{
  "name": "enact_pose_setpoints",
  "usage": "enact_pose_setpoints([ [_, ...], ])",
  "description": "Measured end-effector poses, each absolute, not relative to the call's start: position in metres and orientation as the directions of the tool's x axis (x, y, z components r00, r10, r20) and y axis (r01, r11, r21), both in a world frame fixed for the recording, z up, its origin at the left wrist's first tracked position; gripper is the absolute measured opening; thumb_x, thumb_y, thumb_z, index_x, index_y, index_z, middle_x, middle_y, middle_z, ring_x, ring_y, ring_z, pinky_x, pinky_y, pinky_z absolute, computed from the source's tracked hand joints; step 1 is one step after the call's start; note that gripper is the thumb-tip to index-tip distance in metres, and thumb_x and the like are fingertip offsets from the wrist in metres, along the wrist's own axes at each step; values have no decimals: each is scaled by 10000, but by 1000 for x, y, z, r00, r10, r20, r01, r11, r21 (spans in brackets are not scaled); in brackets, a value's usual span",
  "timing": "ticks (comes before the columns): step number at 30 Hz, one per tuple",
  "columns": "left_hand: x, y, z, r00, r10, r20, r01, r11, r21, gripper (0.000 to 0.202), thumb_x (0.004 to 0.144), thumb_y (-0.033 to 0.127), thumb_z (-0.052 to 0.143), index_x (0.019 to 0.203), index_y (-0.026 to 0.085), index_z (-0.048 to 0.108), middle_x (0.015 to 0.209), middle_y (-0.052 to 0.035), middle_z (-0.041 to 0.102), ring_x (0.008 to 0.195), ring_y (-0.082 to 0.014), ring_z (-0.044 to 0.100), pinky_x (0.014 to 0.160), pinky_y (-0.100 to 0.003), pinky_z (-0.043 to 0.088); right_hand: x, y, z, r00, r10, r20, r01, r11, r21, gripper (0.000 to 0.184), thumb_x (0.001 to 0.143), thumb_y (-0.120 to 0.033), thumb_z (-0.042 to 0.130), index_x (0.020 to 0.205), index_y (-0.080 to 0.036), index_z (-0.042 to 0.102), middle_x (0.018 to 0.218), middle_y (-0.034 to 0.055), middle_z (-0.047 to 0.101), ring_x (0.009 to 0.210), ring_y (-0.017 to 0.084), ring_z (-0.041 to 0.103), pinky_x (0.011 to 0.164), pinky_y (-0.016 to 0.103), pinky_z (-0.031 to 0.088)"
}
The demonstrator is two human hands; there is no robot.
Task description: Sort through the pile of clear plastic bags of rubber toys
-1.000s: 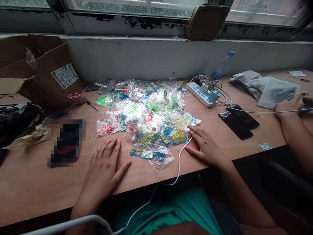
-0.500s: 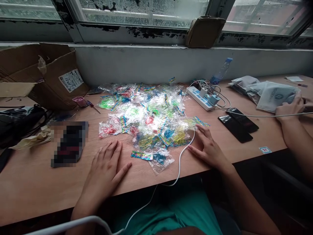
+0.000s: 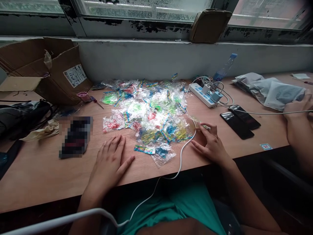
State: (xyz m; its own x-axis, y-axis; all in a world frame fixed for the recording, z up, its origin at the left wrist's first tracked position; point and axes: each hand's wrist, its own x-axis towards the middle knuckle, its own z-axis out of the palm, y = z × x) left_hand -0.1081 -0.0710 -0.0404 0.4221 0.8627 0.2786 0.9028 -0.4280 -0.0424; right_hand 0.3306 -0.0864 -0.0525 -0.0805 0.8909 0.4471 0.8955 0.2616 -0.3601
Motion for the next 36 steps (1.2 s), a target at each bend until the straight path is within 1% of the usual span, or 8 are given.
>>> enact_pose_setpoints([
  [4,-108,-71,-40,425,860,281,901,-432,-42,826,1061,691,259,1638,105,344,1659,-179,424,1526,-382,385,1278,-554,281,330,-87,-53,-83,899,430,894,258,-367,738,955,-557,650,1598,-255,453,1397,176,497,1320,383,594,1002,538,626],
  [10,-109,-70,-39,417,870,263,905,-425,-31,813,1058,690,283,1651,135,315,1657,-175,427,1528,-378,387,1287,-560,266,330,-86,-56,-37,906,422,907,207,-367,643,954,-596,626,1455,-194,593,1307,182,492,1212,379,633,907,519,647],
  [14,-107,-71,-36,418,871,257,903,-428,-18,800,1058,671,307,1642,125,335,1659,-182,423,1533,-385,378,1284,-568,272,331,-85,-53,-73,924,376,912,214,-350,408,976,-572,598,1165,-226,703,1227,149,514,1102,345,651,872,495,633],
  [17,-106,-72,-33,424,871,248,900,-436,-9,774,1062,651,318,1636,133,358,1661,-176,420,1536,-382,372,1282,-569,279,331,-83,-51,-130,931,342,906,252,-340,325,992,-543,577,1006,-241,695,1173,127,521,1059,320,642,928,494,606],
  [21,-105,-72,-32,420,877,233,903,-431,-8,745,1061,633,344,1630,153,379,1674,-161,406,1544,-383,363,1278,-568,283,331,-82,-49,-166,928,334,895,284,-345,291,998,-504,581,1079,-244,682,1171,132,519,1102,328,619,1016,512,560],
  [24,-105,-72,-31,415,882,226,906,-424,-7,747,1059,642,341,1626,157,387,1670,-159,410,1542,-387,364,1279,-577,279,330,-83,-47,-166,932,324,889,283,-361,294,998,-496,585,1109,-244,688,1185,134,520,1108,329,618,1019,512,554],
  [30,-104,-72,-31,417,879,230,902,-431,13,755,1060,668,312,1618,166,391,1664,-157,415,1536,-373,368,1294,-560,259,330,-84,-48,-149,934,325,886,273,-376,396,1006,-489,588,1316,-258,680,1156,116,535,1088,314,638,1019,504,563],
  [36,-104,-72,-30,412,885,216,905,-426,19,746,1060,665,315,1625,181,372,1666,-156,408,1543,-374,356,1293,-560,259,331,-84,-49,-160,929,333,885,285,-368,393,1004,-485,600,1318,-271,698,1144,113,543,1058,305,644,998,500,574],
])
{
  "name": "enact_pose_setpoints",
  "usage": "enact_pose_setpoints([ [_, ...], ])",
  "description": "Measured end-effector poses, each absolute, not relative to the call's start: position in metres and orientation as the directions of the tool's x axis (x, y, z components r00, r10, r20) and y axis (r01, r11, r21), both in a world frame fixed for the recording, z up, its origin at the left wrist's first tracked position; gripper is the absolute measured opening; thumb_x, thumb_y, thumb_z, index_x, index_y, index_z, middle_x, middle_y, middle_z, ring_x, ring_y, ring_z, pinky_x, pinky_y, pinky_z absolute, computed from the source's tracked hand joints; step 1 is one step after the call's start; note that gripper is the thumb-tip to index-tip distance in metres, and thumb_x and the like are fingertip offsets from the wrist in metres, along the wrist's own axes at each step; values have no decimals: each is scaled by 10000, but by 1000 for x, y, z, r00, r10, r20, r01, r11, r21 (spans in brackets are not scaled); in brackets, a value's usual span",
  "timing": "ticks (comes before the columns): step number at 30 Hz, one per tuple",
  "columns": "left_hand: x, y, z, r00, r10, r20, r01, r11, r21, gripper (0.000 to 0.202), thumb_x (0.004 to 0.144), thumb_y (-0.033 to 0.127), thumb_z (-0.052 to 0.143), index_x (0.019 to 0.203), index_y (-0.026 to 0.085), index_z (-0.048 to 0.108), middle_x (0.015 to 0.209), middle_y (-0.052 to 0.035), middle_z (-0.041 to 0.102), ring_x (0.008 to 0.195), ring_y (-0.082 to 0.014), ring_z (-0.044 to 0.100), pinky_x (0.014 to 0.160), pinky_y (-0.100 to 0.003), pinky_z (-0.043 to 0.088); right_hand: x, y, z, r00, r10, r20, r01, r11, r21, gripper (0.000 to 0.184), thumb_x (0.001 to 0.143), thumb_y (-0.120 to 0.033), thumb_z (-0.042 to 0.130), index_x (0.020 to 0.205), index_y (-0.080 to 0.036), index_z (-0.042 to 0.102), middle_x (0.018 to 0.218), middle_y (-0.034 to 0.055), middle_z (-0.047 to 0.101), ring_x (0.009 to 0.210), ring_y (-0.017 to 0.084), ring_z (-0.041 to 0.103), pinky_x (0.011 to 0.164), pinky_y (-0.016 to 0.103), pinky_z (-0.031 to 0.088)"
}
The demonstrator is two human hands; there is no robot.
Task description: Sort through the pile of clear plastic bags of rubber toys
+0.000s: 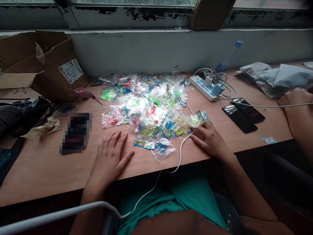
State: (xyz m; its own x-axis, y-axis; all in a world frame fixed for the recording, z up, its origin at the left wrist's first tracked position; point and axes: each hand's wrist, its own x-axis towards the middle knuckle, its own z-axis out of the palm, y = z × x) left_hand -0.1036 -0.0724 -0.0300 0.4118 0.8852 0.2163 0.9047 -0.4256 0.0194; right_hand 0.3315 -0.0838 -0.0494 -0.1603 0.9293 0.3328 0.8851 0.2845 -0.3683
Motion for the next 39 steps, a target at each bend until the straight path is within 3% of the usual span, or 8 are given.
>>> enact_pose_setpoints([
  [18,-104,-73,-30,414,882,224,905,-426,6,737,1064,654,319,1613,170,401,1663,-154,416,1534,-382,368,1272,-555,287,331,-83,-49,-158,921,357,868,302,-395,432,1004,-461,599,1374,-262,695,1061,104,553,1028,305,620,977,495,567],
  [28,-103,-73,-30,411,881,233,903,-428,28,727,1058,637,352,1617,175,399,1667,-153,416,1532,-385,376,1267,-573,305,330,-84,-47,-155,911,382,865,312,-393,417,998,-419,608,1386,-267,629,1109,108,596,1115,328,620,1039,514,540],
  [39,-104,-72,-30,420,876,239,899,-438,26,723,1062,645,330,1608,176,403,1659,-155,424,1533,-376,378,1279,-561,289,332,-87,-50,-119,876,467,831,345,-436,244,1026,-392,582,1097,-257,772,1103,108,663,1050,294,698,965,493,589],
])
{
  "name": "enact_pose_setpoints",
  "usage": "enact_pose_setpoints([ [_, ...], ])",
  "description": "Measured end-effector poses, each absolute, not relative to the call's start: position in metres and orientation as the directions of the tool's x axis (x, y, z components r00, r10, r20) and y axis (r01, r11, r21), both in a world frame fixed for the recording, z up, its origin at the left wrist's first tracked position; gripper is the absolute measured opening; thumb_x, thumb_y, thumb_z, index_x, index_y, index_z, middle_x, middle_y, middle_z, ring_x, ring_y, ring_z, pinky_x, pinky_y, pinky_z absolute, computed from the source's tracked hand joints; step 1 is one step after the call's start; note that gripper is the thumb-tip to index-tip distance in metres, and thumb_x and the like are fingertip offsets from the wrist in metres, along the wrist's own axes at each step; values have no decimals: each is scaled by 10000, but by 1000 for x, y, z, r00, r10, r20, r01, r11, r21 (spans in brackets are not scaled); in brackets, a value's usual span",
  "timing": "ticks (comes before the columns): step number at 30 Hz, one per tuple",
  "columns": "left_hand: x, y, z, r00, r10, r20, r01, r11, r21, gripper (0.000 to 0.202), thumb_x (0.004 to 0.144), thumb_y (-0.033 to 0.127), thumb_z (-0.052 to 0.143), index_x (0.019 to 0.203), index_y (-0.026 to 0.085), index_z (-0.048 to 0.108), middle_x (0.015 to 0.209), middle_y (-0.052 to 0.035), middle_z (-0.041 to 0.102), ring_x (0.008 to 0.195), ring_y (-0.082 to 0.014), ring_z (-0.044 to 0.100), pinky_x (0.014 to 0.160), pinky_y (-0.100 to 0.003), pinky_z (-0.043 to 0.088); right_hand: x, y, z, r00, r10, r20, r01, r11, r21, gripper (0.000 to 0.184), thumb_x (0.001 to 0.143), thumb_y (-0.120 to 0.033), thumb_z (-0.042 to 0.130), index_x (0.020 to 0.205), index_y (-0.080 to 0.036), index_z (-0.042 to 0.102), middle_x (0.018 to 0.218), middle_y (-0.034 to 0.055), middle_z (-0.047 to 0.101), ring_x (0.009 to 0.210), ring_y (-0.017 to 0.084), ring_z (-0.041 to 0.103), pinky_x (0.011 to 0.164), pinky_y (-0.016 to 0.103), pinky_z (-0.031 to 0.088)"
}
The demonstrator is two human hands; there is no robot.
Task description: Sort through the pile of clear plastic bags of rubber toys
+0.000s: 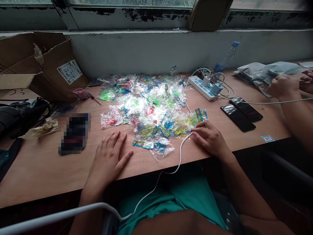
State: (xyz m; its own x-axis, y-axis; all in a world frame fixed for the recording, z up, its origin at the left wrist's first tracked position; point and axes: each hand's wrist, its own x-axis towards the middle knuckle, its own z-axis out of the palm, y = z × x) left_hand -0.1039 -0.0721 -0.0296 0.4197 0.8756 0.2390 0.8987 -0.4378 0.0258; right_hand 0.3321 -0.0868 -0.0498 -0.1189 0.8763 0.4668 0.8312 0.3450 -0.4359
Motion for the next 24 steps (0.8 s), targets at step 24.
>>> enact_pose_setpoints([
  [24,-104,-74,-30,442,864,241,885,-464,42,725,1067,654,321,1627,193,356,1672,-163,394,1549,-390,355,1290,-582,265,332,-86,-54,-116,858,500,846,349,-403,455,1009,-326,639,1462,-276,628,1547,120,598,1369,340,638,1151,553,549],
])
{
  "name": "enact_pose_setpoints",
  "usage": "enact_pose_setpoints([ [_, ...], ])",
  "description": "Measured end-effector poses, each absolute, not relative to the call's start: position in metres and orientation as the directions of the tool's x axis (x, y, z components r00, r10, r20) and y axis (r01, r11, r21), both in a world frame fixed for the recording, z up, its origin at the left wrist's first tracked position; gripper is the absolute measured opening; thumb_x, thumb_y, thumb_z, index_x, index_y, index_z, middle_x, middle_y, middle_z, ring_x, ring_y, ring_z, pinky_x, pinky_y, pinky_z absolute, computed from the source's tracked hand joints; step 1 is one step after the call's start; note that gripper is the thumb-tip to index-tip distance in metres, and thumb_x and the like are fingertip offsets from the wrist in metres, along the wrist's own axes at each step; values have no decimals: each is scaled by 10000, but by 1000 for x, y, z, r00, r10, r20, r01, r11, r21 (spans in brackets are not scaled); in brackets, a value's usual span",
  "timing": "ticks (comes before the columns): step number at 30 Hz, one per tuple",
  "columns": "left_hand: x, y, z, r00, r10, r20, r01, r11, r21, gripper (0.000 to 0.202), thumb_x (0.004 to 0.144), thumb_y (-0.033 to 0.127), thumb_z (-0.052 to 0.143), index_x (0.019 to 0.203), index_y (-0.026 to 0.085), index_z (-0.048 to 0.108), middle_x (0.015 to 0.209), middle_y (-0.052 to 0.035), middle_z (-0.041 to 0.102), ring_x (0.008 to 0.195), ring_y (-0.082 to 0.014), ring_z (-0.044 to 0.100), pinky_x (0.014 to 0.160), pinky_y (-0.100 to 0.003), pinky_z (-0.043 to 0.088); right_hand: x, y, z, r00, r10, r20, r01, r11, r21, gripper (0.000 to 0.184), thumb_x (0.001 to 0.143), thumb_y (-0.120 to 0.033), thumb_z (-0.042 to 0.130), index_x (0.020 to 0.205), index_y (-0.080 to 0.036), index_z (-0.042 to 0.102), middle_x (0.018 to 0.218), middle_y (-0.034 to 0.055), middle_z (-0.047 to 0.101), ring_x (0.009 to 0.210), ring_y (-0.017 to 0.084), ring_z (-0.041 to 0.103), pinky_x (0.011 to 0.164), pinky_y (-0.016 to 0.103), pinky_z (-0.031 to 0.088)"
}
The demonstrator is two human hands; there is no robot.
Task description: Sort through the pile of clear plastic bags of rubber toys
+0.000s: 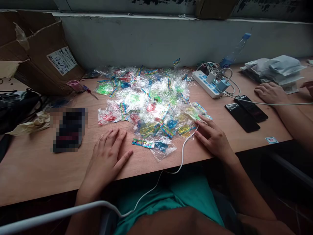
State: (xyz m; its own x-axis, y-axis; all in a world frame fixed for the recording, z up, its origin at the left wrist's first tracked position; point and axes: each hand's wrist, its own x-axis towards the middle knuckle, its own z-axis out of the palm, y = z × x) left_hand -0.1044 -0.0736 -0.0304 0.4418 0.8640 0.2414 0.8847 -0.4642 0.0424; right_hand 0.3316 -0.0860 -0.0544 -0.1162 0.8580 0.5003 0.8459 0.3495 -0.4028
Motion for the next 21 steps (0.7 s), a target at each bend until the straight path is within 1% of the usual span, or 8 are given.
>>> enact_pose_setpoints([
  [3,-104,-73,-30,439,866,239,886,-462,45,718,1066,651,326,1621,196,370,1665,-165,405,1543,-395,363,1282,-586,277,332,-85,-56,-113,865,489,848,340,-406,424,1012,-341,634,1426,-252,654,1426,124,683,1305,332,675,1137,547,555],
  [5,-104,-73,-30,439,866,239,886,-461,45,714,1065,649,331,1617,197,378,1661,-167,409,1541,-397,366,1279,-588,282,333,-85,-55,-112,871,478,851,333,-407,412,1014,-346,629,1411,-240,660,1400,126,692,1288,330,679,1125,539,562],
  [9,-104,-72,-30,441,865,237,885,-463,41,715,1065,644,336,1617,192,376,1660,-171,410,1536,-400,371,1266,-589,305,332,-86,-53,-109,877,468,866,315,-389,402,1011,-361,629,1391,-237,663,1367,132,676,1266,335,676,1066,523,591],
  [12,-105,-72,-31,440,866,236,887,-461,38,710,1065,643,337,1615,195,378,1661,-166,408,1533,-398,375,1261,-585,315,331,-87,-52,-91,887,453,893,274,-357,380,1002,-392,635,1349,-245,685,1330,141,644,1219,344,687,964,507,628],
  [15,-105,-71,-31,444,864,238,886,-463,27,705,1067,637,334,1620,202,368,1664,-161,404,1540,-393,366,1276,-582,291,330,-87,-51,-63,894,444,910,234,-342,370,995,-421,643,1319,-251,700,1305,142,610,1164,341,702,874,487,644],
  [21,-105,-71,-30,439,870,223,890,-456,27,716,1066,635,326,1625,190,371,1672,-159,398,1552,-388,352,1289,-580,270,330,-87,-50,-65,897,438,878,260,-402,231,990,-393,658,1163,-257,729,1272,119,605,1179,315,699,888,447,635],
])
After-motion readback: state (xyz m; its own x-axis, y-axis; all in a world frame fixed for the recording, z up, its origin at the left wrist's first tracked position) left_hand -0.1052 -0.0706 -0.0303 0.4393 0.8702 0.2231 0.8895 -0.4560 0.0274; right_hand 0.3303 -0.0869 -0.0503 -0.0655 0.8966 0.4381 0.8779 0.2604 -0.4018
